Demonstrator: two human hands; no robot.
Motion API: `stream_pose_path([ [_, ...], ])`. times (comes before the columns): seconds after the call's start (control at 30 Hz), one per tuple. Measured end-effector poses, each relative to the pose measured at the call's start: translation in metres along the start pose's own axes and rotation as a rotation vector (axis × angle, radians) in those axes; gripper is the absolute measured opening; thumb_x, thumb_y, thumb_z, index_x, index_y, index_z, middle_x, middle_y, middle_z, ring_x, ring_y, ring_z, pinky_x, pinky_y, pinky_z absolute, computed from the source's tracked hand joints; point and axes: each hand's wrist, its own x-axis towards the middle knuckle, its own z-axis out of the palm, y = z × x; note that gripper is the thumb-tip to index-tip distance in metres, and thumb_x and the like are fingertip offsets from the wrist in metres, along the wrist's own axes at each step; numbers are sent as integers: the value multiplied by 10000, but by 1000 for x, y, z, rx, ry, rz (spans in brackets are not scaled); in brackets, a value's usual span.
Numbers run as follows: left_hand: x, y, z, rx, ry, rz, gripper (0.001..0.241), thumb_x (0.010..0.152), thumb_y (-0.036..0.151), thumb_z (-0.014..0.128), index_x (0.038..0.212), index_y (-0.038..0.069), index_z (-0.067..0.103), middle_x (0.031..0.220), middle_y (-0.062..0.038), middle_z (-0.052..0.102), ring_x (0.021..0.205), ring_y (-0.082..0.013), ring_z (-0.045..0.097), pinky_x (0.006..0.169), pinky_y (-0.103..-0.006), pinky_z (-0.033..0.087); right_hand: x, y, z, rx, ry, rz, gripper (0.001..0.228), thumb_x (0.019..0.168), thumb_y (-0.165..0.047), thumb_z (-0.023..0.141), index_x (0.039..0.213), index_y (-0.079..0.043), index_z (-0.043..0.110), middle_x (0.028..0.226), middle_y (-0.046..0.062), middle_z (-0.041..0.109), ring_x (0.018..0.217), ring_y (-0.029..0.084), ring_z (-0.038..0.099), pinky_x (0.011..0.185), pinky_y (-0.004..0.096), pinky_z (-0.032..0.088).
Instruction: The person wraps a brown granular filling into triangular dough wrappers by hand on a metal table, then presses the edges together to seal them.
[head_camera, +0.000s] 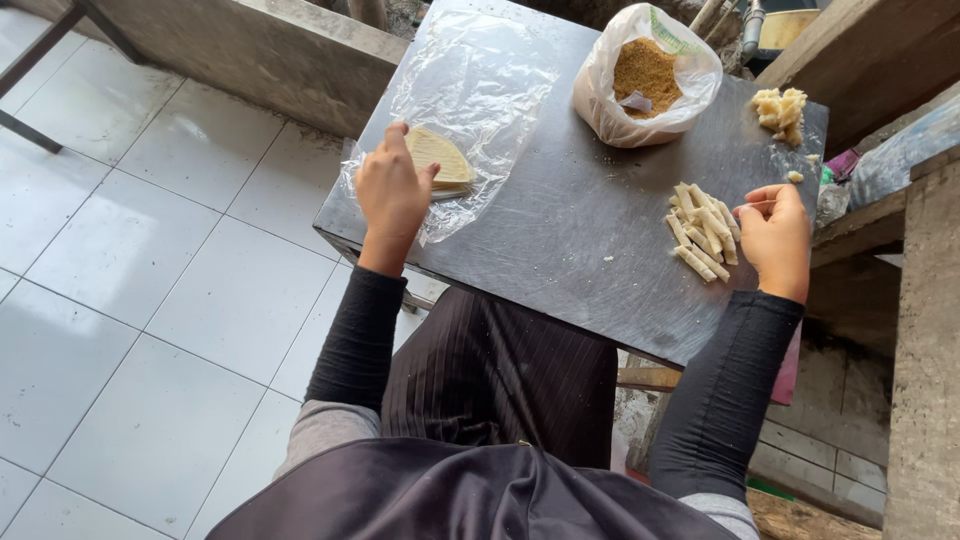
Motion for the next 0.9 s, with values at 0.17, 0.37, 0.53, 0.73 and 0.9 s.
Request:
stream_pose_path([
  [0.17,14,0,17,108,40,7,709,753,323,883,1320,57,550,957,-102,758,889,-268,708,794,-421,484,2,7,3,-10,11,-40,167,961,-37,666,1118,8,630,1020,125,730,921,193,705,794,333,551],
  [0.37,16,-15,42,367,21,3,718,848,184,756,1485,44,455,753,-62,694,671,-241,670,665,-426,480,17,65,6,-127,20,-240,159,980,-48,736,1110,23,680,1033,160,720,971,254,689,862,374,532],
  [0.53,15,-5,58,255,294,-17,552,871,113,635,1407,80,504,828,-46,721,771,-207,708,738,-419,499,34,90,26,-50,-25,-259,203,988,-3,614,1182,52,595,1133,170,675,1020,238,677,937,382,544],
  [0.73,14,0,45,230,44,-119,501,984,74,623,1457,99,460,862,-62,744,817,-231,722,837,-445,503,21,77,16,-71,-39,-177,169,1058,-36,675,1161,69,593,1102,188,692,958,235,669,837,362,540],
  [0.9,14,3,36,32,103,-102,694,815,107,750,1427,54,425,882,-91,739,817,-243,711,770,-461,490,16,83,14,-88,-27,-178,168,1084,-58,674,1175,61,600,1108,190,700,970,227,679,869,356,545],
])
